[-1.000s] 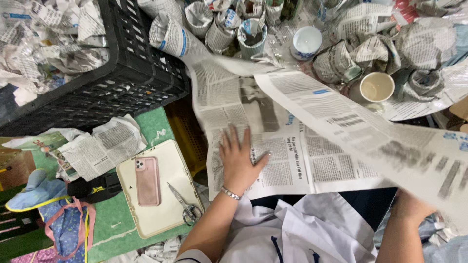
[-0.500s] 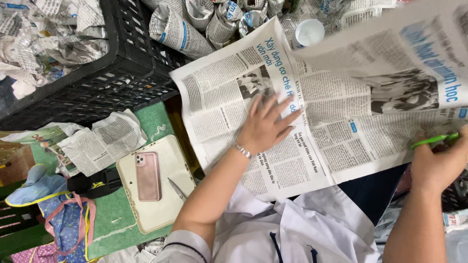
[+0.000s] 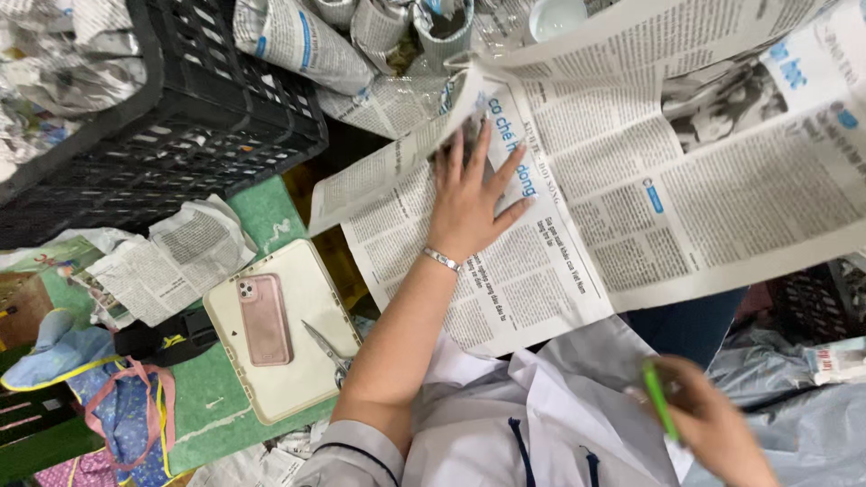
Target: The person cuts newspaper sheets into strips using scissors, then rolls each strip tightly around a cylindrical cup to form a tube. The finished tubes are placed into a nearby black crate.
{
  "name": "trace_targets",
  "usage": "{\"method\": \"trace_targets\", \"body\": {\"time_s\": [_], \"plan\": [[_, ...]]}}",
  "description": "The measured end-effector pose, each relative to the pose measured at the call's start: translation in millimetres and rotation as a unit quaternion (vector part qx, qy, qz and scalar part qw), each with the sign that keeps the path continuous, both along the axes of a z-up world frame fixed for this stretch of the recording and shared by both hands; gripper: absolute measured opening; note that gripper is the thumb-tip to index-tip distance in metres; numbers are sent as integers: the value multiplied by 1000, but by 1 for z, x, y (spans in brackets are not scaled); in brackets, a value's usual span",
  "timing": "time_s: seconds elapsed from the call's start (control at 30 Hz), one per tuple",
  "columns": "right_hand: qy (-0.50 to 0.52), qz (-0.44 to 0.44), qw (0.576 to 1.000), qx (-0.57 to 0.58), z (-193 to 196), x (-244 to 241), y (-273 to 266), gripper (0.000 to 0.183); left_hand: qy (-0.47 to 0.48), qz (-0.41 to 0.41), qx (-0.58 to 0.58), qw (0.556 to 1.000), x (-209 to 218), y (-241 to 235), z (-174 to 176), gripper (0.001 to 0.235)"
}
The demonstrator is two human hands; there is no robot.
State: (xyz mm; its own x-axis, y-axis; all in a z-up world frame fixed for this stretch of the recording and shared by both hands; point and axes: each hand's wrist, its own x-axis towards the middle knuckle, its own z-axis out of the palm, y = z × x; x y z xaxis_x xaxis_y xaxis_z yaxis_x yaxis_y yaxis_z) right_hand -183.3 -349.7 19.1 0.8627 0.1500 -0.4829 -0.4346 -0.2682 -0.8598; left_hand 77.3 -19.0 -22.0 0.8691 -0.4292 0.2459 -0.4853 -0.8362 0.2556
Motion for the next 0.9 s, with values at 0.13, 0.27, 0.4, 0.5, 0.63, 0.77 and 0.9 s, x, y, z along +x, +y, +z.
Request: {"method": "trace_targets", "body": {"time_s": [0.13, 0.27, 0.4, 0.5, 0.63, 0.77, 0.9], "plan": [[265, -59, 962, 42, -12, -11, 7, 65, 7, 7, 8, 1000, 0, 1, 0, 80], [322, -43, 946, 14, -1, 6, 6, 53, 18, 16, -3, 1000, 1, 2, 9, 85], [333, -23, 943, -18, 11, 15, 14, 57, 43, 17, -38, 998, 2, 3, 21, 87], [312, -18, 948, -60, 13, 17, 15, 57, 51, 27, -64, 996, 0, 3, 28, 82], [267, 5, 957, -113, 18, 27, 15, 54, 137, 22, 90, 986, -1, 8, 34, 61], [114, 63, 930, -343, 31, 36, 25, 67, 139, 17, 64, 988, -11, 6, 31, 65], [86, 31, 913, -397, 41, 49, 41, 76, 133, 17, 51, 990, -12, 5, 30, 69]]}}
